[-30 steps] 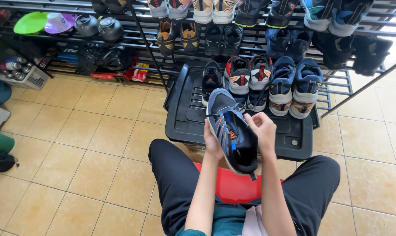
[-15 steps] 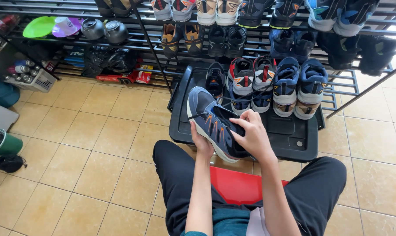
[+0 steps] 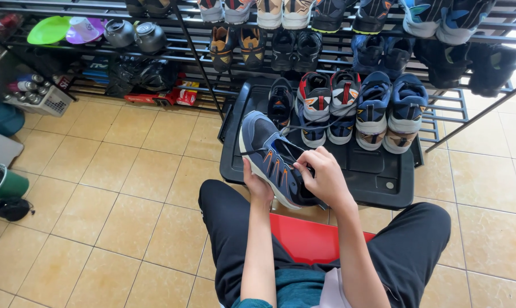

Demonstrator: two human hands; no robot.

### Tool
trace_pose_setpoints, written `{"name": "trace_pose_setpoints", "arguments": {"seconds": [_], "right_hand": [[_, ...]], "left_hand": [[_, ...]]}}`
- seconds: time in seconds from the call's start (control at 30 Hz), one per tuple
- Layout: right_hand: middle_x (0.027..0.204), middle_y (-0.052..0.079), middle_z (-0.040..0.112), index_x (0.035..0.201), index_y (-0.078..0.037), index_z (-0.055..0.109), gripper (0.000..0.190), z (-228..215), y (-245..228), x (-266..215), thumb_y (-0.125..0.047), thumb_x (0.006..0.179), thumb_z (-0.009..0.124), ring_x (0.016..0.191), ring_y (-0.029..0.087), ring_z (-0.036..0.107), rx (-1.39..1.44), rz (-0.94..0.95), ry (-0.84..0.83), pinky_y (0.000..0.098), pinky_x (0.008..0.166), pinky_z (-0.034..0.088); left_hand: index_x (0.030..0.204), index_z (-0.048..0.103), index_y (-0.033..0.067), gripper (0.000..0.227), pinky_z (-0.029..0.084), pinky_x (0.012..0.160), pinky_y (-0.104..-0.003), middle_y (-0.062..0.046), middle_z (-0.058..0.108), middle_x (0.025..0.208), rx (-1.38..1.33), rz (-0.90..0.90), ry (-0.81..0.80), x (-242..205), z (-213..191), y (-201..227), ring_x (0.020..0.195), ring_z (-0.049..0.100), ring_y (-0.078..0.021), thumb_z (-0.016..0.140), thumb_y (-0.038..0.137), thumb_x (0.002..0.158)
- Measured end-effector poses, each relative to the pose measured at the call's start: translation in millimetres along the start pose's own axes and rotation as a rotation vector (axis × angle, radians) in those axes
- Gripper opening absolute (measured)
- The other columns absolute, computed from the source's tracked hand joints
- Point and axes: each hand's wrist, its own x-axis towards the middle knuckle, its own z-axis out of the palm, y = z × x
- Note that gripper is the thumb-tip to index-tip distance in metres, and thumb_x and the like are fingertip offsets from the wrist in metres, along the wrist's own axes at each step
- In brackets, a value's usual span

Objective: The person sits on a red stool and laces a dark blue sneaker with orange accents. They thread the laces through the eyelets, pull them tight, and tie a knot. The person then lifts the shoe to inspect the lacing before placing it back down.

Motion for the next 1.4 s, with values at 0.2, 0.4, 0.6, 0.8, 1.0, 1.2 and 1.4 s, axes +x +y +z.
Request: {"name": "trace_pose_setpoints", "arguments": {"seconds": [0.2,0.4,0.6,0.8,1.0,1.2,1.4], "right_hand": [[0.061,-0.001,0.054,0.079,-0.015,0.063,0.014,-23.7,-25.8,0.1,-0.014,0.088,0.073,0.062,0.02,0.056,0.185,0.09,-0.162,0.032,0.066,0.049],[0.06,0.007,0.062,0.081,-0.011,0.068,0.007,-60.6,-14.7,-7.1,-0.011,0.087,0.072,0.061,0.02,0.056,0.244,0.193,-0.264,0.0337,0.068,0.05],[0.057,0.009,0.067,0.083,-0.01,0.072,0.004,-79.4,3.0,-14.2,-0.01,0.087,0.073,0.059,0.02,0.057,0.28,0.281,-0.283,0.0353,0.07,0.052],[0.058,0.006,0.068,0.085,-0.012,0.076,0.006,-104.1,20.9,-28.2,-0.015,0.09,0.074,0.065,0.016,0.052,0.224,0.431,-0.228,0.0325,0.076,0.049],[0.072,0.002,0.063,0.087,-0.007,0.071,0.017,-135.4,60.3,-56.7,-0.018,0.099,0.068,0.064,0.013,0.049,0.164,0.598,-0.148,0.0278,0.062,0.039],[0.076,0.009,0.077,0.092,-0.005,0.076,0.028,-129.6,65.2,-52.6,-0.031,0.096,0.066,0.074,0.016,0.063,0.113,0.842,-0.448,0.0313,0.071,0.046],[0.108,0.018,0.081,0.117,-0.015,0.079,0.035,-102.5,61.8,-40.5,-0.033,0.089,0.068,0.113,0.038,0.072,-0.014,0.77,-0.528,0.0476,0.1,0.054]], "left_hand": [[0.135,0.068,0.013,0.076,0.052,0.106,-0.045,-0.015,0.067,0.135,-0.066,0.053,0.036,6.4,-8.5,2.7,0.12,0.065,-0.0338,0.051,0.074,0.093],[0.136,0.066,0.0168,0.072,0.046,0.113,-0.045,-0.009,0.066,0.137,-0.172,0.175,0.064,6.6,-11.6,13.9,0.125,0.062,-0.0303,0.051,0.072,0.093],[0.136,0.065,0.0184,0.068,0.042,0.117,-0.045,-0.007,0.063,0.141,-0.207,0.254,0.075,-2.1,-5.7,41.4,0.129,0.058,-0.0281,0.051,0.07,0.094],[0.132,0.066,0.0167,0.063,0.044,0.114,-0.044,-0.009,0.065,0.137,-0.2,0.296,0.033,-2.3,-18.2,45.6,0.124,0.061,-0.0281,0.05,0.066,0.096],[0.127,0.067,0.0147,0.059,0.047,0.11,-0.043,-0.012,0.067,0.133,-0.189,0.336,-0.027,-3.3,-36.8,60.8,0.118,0.063,-0.028,0.048,0.063,0.098],[0.122,0.068,0.0126,0.055,0.049,0.107,-0.043,-0.014,0.069,0.128,-0.173,0.383,-0.082,4.7,-35.6,54.0,0.113,0.066,-0.0279,0.047,0.059,0.1],[0.116,0.068,0.0106,0.052,0.052,0.103,-0.042,-0.017,0.071,0.123,-0.161,0.414,-0.161,9.5,-26.9,35.9,0.107,0.068,-0.0278,0.046,0.055,0.102]]}}
